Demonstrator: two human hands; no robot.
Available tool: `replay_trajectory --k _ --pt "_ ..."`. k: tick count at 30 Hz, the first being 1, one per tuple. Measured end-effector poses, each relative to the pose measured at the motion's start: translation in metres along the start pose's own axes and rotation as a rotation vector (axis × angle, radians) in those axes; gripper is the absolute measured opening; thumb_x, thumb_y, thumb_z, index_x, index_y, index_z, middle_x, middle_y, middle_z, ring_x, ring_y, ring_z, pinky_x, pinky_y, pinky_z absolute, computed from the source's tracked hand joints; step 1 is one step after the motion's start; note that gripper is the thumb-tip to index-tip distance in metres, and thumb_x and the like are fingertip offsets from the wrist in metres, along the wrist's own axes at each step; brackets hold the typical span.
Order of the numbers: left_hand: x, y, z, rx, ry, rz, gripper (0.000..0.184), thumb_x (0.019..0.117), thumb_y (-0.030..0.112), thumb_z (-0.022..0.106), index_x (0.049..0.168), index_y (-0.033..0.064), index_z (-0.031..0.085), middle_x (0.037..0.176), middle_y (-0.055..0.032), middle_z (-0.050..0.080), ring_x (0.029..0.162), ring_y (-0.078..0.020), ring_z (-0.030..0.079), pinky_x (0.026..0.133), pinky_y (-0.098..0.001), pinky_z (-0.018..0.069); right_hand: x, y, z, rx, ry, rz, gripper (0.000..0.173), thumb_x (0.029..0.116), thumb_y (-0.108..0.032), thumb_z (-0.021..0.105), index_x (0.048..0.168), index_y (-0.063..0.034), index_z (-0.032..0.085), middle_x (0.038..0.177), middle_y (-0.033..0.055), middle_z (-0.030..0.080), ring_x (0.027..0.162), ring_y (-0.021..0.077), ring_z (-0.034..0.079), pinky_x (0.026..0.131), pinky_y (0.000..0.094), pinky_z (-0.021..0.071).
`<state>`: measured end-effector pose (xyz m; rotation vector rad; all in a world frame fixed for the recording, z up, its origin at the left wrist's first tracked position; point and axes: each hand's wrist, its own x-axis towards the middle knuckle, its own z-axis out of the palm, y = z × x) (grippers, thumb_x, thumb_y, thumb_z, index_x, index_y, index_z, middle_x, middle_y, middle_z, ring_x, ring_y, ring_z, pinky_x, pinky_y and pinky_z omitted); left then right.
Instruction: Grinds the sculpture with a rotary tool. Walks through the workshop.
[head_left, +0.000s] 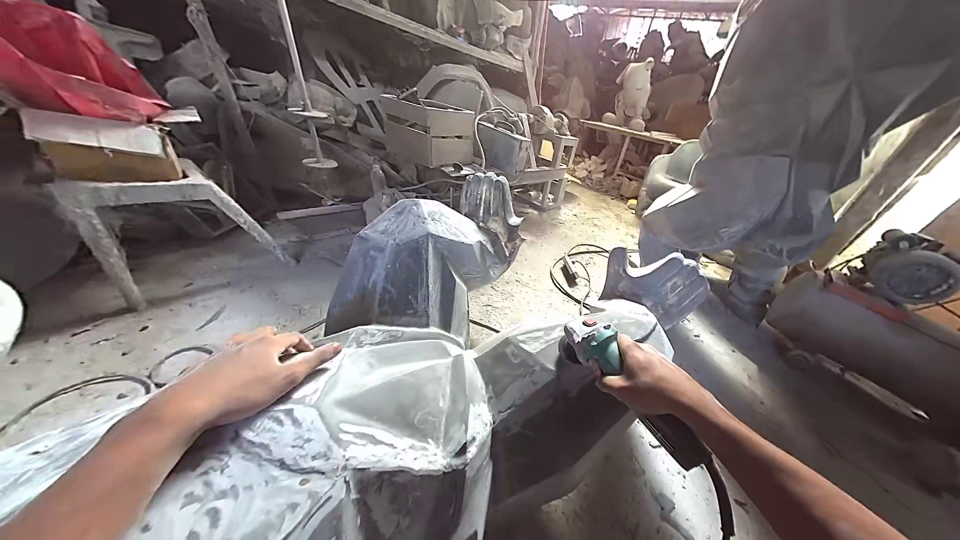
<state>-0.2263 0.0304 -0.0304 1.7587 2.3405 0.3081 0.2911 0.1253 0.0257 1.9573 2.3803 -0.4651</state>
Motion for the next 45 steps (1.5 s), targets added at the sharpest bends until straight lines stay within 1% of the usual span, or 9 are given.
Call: replay_trajectory --k 7,13,16,18,21,24,27,32,45 --pt "-0.004 -0.009 0.007 -0.005 0.055 0.045 0.051 0.0986 0.064 0.05 0.109 0.0218 0.076 0.117 -0.0091 0.069 0.117 -0.0323 0.062 0.098 -0.0626 0.0479 -0.001 0.042 0.024 0.584 0.206 -0.15 0.051 0.0798 -0.05 0.079 0.118 -0.0186 0.064 0.089 -0.0027 0.071 0.079 0.0104 0.07 0.072 0.0358 0.0607" --pt "-0.022 0.023 -0.006 -0.054 0.167 -0.084 0.03 0.0967 0.04 0.069 0.107 0.0119 0.075 0.111 -0.012 0.07 0.106 -0.0307 0.067 0.092 -0.0635 0.0511 0.01 0.07 0.041 1.196 0.133 -0.097 0.058 0.0799 -0.045 0.081 0.117 -0.0041 0.063 0.088 0.0161 0.072 0.069 0.0301 0.073 0.062 0.0435 0.0645" --pt "-0.025 0.013 -0.007 0.067 0.29 -0.059 0.048 0.0921 0.059 0.057 0.098 0.0138 0.074 0.103 -0.0092 0.07 0.099 -0.0291 0.068 0.087 -0.0601 0.0532 0.015 0.077 0.043 1.437 0.026 0.012 0.062 0.0847 -0.04 0.077 0.123 0.002 0.053 0.09 0.0168 0.071 0.068 0.029 0.071 0.061 0.0446 0.0638" --pt "-0.028 0.014 -0.005 0.105 0.293 -0.087 0.057 0.091 0.065 0.054 0.104 0.0128 0.074 0.109 -0.0122 0.07 0.103 -0.033 0.068 0.088 -0.0626 0.053 0.014 0.081 0.037 1.502 -0.031 0.076 0.063 0.0858 -0.035 0.076 0.128 0.0031 0.049 0.092 0.0166 0.071 0.07 0.028 0.071 0.063 0.0442 0.0637" --pt "-0.028 0.035 -0.006 0.109 0.129 -0.177 0.077 0.0843 0.071 0.06 0.131 0.0097 0.066 0.13 -0.0211 0.063 0.12 -0.044 0.061 0.097 -0.07 0.0468 0.006 0.078 0.014 1.382 -0.039 0.162 0.063 0.0834 -0.025 0.077 0.131 0.004 0.048 0.094 0.0113 0.071 0.075 0.0215 0.073 0.069 0.0394 0.0646" --pt "-0.022 0.051 -0.002 0.247 -0.035 -0.301 0.107 0.0694 0.095 0.047 0.145 0.0195 0.059 0.149 -0.0176 0.054 0.138 -0.0433 0.049 0.107 -0.0718 0.0366 -0.008 0.07 -0.013 1.115 -0.084 0.21 0.064 0.0796 -0.019 0.082 0.13 0.0051 0.05 0.098 0.0062 0.069 0.082 0.0101 0.071 0.075 0.0289 0.0626" --pt "-0.019 0.053 -0.005 0.236 -0.076 -0.372 0.108 0.0679 0.096 0.048 0.144 0.0197 0.059 0.152 -0.0145 0.052 0.142 -0.0397 0.046 0.113 -0.0696 0.0319 -0.017 0.067 -0.022 0.781 -0.149 0.12 0.073 0.0781 -0.023 0.085 0.135 0.0076 0.05 0.108 0.0157 0.069 0.094 0.0193 0.07 0.085 0.0405 0.0599" --pt "-0.018 0.056 -0.006 0.243 -0.126 -0.399 0.103 0.0718 0.091 0.049 0.147 0.0206 0.056 0.155 -0.012 0.049 0.146 -0.037 0.041 0.118 -0.0671 0.0259 -0.041 0.048 -0.013 0.389 -0.267 0.064 0.078 0.0787 -0.033 0.081 0.139 0.0027 0.046 0.097 0.0162 0.073 0.086 0.032 0.073 0.076 0.0588 0.0592" --pt "-0.011 0.063 -0.009 0.23 -0.213 -0.429 0.102 0.0749 0.088 0.048 0.152 0.0219 0.05 0.161 -0.011 0.041 0.15 -0.0384 0.033 0.119 -0.0689 0.021 0.003 -0.028 -0.02 0.03 -0.294 0.185 0.076 0.0757 -0.037 0.079 0.139 -0.0083 0.049 0.105 0.0094 0.073 0.082 0.0294 0.073 0.066 0.0543 0.0592"
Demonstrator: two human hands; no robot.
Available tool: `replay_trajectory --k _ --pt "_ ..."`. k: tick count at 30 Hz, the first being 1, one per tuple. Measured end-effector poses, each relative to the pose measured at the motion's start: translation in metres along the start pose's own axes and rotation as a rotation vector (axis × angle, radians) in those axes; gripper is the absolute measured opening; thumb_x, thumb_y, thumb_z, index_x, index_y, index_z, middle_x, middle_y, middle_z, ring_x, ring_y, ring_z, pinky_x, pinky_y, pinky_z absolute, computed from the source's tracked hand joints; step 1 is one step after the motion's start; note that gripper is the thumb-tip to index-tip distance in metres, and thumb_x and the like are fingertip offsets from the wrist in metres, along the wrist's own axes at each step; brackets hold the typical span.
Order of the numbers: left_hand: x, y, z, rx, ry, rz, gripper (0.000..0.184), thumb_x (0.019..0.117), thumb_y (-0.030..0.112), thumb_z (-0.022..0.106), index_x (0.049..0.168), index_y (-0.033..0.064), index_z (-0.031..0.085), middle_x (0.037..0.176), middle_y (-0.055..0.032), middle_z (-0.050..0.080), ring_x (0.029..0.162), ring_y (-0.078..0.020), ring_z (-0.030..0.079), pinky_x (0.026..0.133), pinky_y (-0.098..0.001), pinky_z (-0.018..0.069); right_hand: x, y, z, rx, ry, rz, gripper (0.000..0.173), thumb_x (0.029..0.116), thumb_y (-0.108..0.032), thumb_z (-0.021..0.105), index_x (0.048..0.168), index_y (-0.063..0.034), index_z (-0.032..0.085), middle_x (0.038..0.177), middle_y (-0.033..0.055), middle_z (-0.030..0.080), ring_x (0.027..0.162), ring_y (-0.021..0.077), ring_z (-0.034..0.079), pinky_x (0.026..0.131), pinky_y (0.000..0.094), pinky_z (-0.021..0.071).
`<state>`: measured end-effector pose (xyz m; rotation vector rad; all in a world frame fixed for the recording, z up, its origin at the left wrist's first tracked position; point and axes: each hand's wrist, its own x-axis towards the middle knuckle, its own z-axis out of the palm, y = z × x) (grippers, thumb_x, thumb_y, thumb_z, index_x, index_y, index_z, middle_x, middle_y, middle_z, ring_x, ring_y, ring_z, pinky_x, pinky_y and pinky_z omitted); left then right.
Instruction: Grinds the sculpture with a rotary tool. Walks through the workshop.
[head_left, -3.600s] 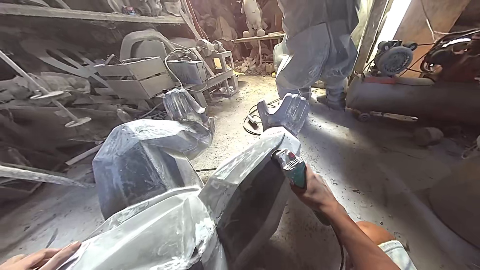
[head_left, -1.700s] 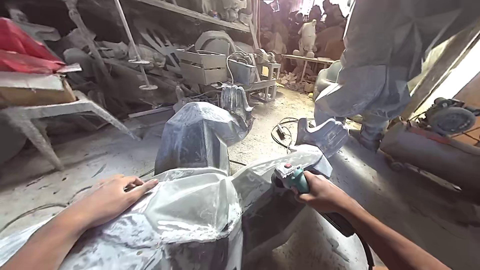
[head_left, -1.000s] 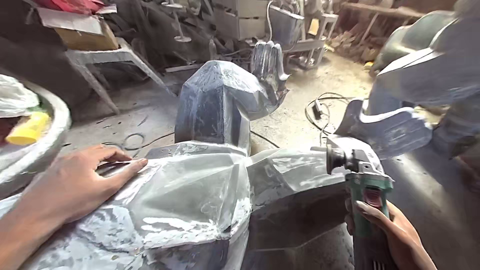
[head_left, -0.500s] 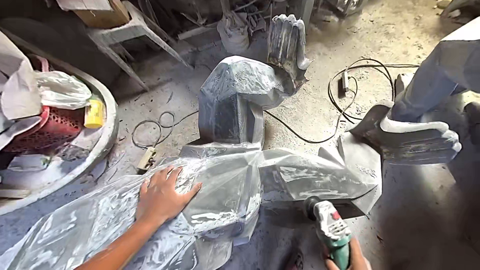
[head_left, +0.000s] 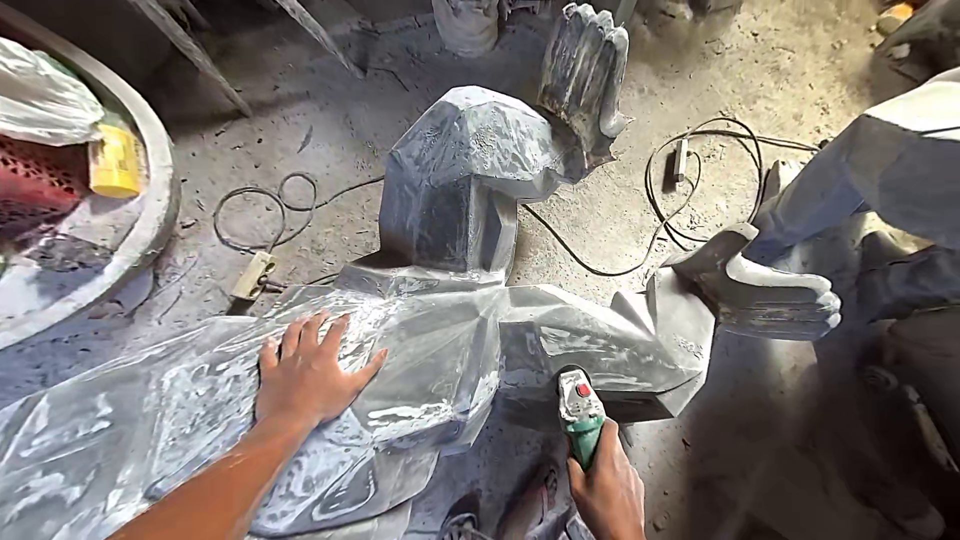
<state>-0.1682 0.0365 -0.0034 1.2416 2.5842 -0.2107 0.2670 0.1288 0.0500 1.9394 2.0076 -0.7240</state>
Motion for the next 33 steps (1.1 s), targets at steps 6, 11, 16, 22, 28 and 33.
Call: replay_trajectory --k 6,11,16,22,28,33 --pt "-0.001 0.0 -0.004 -0.008 -0.023 0.001 0.101 0.077 0.086 0.049 0.154 0.0203 0.048 0.162 -0.0128 0.039 0.151 -0.0405 0.031 0.119 -0.0701 0.0192 0.0 0.02 -0.019 -0.032 0.175 0.127 0.075 0.0748 -0.033 0.081 0.135 -0.0013 0.049 0.092 0.016 0.072 0.075 0.0358 0.073 0.061 0.058 0.0565" --pt "0.0 -0.001 0.0 -0.027 -0.02 0.007 0.101 0.0777 0.086 0.048 0.154 0.0201 0.048 0.162 -0.0131 0.039 0.152 -0.0405 0.03 0.119 -0.0711 0.0188 -0.008 0.013 0.001 -0.037 0.049 0.024 0.076 0.0746 -0.036 0.081 0.136 -0.0036 0.051 0.1 0.0127 0.073 0.079 0.0316 0.073 0.064 0.0556 0.0591" --pt "-0.002 -0.004 0.003 -0.04 -0.037 0.028 0.101 0.0793 0.086 0.046 0.153 0.0182 0.048 0.162 -0.015 0.039 0.151 -0.0431 0.03 0.118 -0.072 0.0183 -0.007 -0.001 0.011 -0.073 -0.065 0.012 0.074 0.0745 -0.037 0.08 0.137 -0.0073 0.052 0.104 0.0083 0.072 0.079 0.0267 0.073 0.066 0.0498 0.0601" --pt "0.001 -0.006 0.003 -0.023 -0.039 0.009 0.103 0.0771 0.089 0.043 0.154 0.0211 0.047 0.163 -0.0124 0.038 0.152 -0.0412 0.029 0.118 -0.0714 0.0183 -0.01 0.017 -0.003 -0.087 0.089 0.083 0.073 0.0728 -0.035 0.082 0.132 -0.0054 0.052 0.094 0.0104 0.072 0.075 0.0301 0.073 0.061 0.0529 0.0582" --pt "0.001 -0.007 0.002 -0.024 -0.048 0.008 0.104 0.0765 0.089 0.043 0.155 0.0208 0.046 0.164 -0.0123 0.036 0.152 -0.0404 0.028 0.118 -0.0717 0.018 -0.016 -0.002 0.013 -0.107 -0.072 -0.006 0.071 0.0744 -0.035 0.081 0.134 -0.0071 0.054 0.106 0.0094 0.072 0.079 0.0271 0.073 0.065 0.05 0.0604" --pt "0.0 -0.003 -0.003 -0.029 -0.069 0.002 0.103 0.0774 0.087 0.046 0.155 0.019 0.046 0.164 -0.0128 0.035 0.153 -0.0405 0.028 0.119 -0.0712 0.0171 -0.014 0.001 0.006 -0.083 -0.035 0.001 0.072 0.0737 -0.035 0.081 0.133 -0.0053 0.054 0.101 0.0101 0.073 0.077 0.0286 0.073 0.063 0.0521 0.0596"
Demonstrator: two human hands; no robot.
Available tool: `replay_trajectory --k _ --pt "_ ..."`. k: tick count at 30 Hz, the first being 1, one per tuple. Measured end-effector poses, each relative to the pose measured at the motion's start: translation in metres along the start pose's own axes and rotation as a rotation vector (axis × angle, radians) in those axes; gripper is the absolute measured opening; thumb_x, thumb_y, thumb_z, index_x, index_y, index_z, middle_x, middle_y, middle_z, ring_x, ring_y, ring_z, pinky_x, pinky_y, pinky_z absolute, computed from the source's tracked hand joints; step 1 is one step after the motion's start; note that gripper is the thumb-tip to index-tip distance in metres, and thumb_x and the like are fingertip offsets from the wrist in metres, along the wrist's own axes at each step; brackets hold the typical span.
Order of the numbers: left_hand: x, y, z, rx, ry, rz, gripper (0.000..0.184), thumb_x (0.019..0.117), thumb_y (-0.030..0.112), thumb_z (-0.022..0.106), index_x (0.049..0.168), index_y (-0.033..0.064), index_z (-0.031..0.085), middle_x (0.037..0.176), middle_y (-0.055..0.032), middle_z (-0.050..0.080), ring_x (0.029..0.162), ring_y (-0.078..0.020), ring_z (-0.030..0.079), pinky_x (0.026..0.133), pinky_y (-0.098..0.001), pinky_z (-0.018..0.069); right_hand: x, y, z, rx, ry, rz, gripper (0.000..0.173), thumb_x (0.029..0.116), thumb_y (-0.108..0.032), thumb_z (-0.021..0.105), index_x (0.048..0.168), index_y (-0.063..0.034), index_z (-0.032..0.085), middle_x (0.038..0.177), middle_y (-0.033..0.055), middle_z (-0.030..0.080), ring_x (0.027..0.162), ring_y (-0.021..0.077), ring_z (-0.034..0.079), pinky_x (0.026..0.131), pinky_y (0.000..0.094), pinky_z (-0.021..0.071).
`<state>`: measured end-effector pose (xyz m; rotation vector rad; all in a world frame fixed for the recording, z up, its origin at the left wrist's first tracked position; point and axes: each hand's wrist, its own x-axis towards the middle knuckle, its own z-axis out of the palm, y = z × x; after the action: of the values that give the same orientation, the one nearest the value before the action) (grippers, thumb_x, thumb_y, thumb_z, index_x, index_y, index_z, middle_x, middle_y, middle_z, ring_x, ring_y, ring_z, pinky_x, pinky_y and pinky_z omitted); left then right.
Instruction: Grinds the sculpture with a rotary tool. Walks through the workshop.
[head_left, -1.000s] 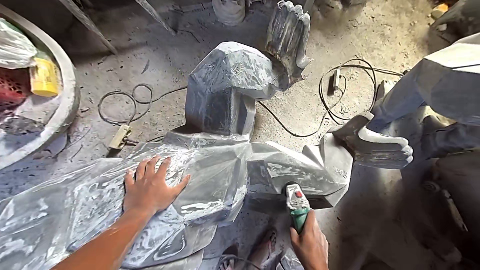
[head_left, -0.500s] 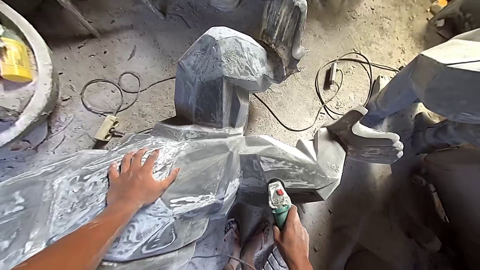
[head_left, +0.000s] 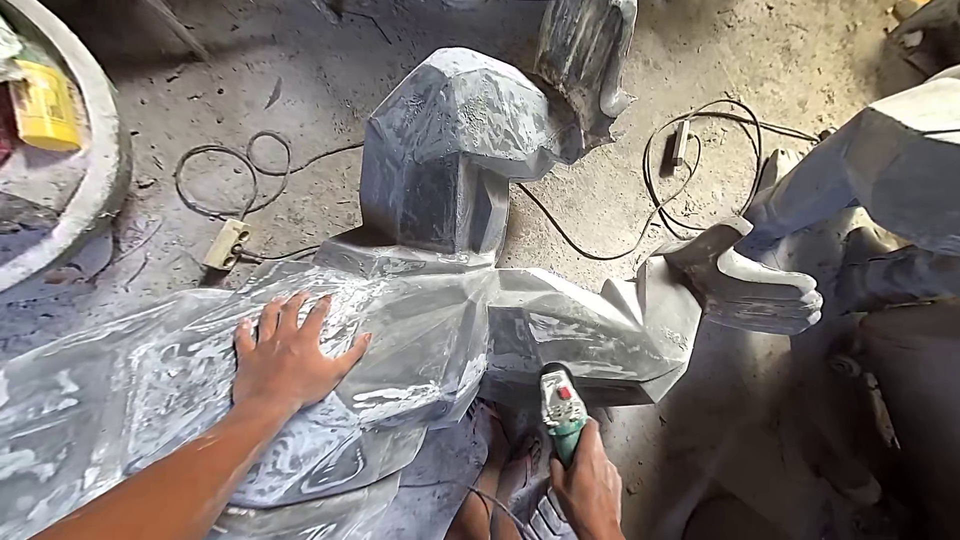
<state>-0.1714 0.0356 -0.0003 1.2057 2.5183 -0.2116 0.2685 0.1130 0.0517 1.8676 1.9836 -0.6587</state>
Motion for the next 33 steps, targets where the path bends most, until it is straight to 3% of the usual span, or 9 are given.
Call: replay_trajectory --k 6,11,15,21,25,29,33 --pt "0.0 0.001 -0.001 -0.01 -0.005 0.002 0.103 0.0777 0.086 0.047 0.156 0.0191 0.045 0.164 -0.013 0.035 0.153 -0.041 0.027 0.119 -0.071 0.0158 0.011 0.018 -0.026 0.018 0.119 0.117 0.072 0.0733 -0.034 0.082 0.131 -0.0043 0.051 0.089 0.0122 0.072 0.074 0.0319 0.072 0.06 0.0544 0.0568" --pt "0.0 0.004 -0.003 -0.029 -0.004 0.025 0.101 0.0796 0.084 0.049 0.155 0.0169 0.045 0.164 -0.0162 0.035 0.152 -0.0449 0.027 0.119 -0.0728 0.0156 0.02 -0.012 -0.02 0.007 -0.119 0.031 0.076 0.0772 -0.037 0.08 0.14 -0.0062 0.05 0.11 0.0112 0.071 0.085 0.0293 0.074 0.071 0.0527 0.0604" --pt "0.0 0.004 -0.001 -0.009 -0.012 0.025 0.102 0.0807 0.084 0.046 0.156 0.0154 0.044 0.163 -0.0184 0.035 0.152 -0.0459 0.025 0.119 -0.0733 0.0142 0.023 -0.016 -0.017 -0.001 -0.175 0.025 0.074 0.0768 -0.039 0.079 0.139 -0.0099 0.051 0.113 0.0088 0.07 0.086 0.0262 0.073 0.071 0.0493 0.0606" --pt "-0.001 0.002 0.001 0.007 -0.022 0.018 0.102 0.0808 0.085 0.044 0.157 0.017 0.043 0.164 -0.0175 0.034 0.153 -0.0456 0.023 0.119 -0.0724 0.0124 0.026 0.053 -0.049 0.048 0.075 0.125 0.078 0.0754 -0.034 0.081 0.138 -0.0008 0.049 0.097 0.0145 0.073 0.081 0.0335 0.074 0.067 0.0572 0.0591" --pt "0.0 -0.002 0.005 -0.002 -0.006 0.02 0.102 0.0799 0.085 0.044 0.157 0.0173 0.043 0.164 -0.0172 0.035 0.153 -0.0453 0.024 0.119 -0.0723 0.0129 0.032 0.078 -0.058 0.094 0.211 0.211 0.078 0.0756 -0.033 0.081 0.137 -0.0006 0.046 0.088 0.0138 0.072 0.078 0.0328 0.073 0.065 0.0556 0.0581" --pt "-0.001 -0.004 0.004 0.004 0.006 0.02 0.103 0.0785 0.084 0.044 0.156 0.0163 0.044 0.163 -0.0186 0.035 0.153 -0.0454 0.024 0.118 -0.0731 0.0139 0.02 0.054 -0.041 0.096 0.15 0.165 0.078 0.0748 -0.035 0.081 0.137 -0.0002 0.05 0.093 0.0137 0.074 0.079 0.0329 0.074 0.066 0.0559 0.0593" --pt "-0.004 -0.002 -0.003 0.014 -0.024 0.015 0.102 0.0809 0.083 0.045 0.156 0.0137 0.044 0.162 -0.0197 0.035 0.152 -0.0462 0.025 0.118 -0.073 0.0146 0.005 0.027 -0.02 0.071 -0.023 0.106 0.073 0.0755 -0.038 0.079 0.136 -0.0081 0.051 0.1 0.0073 0.073 0.08 0.0263 0.074 0.066 0.0515 0.0597"
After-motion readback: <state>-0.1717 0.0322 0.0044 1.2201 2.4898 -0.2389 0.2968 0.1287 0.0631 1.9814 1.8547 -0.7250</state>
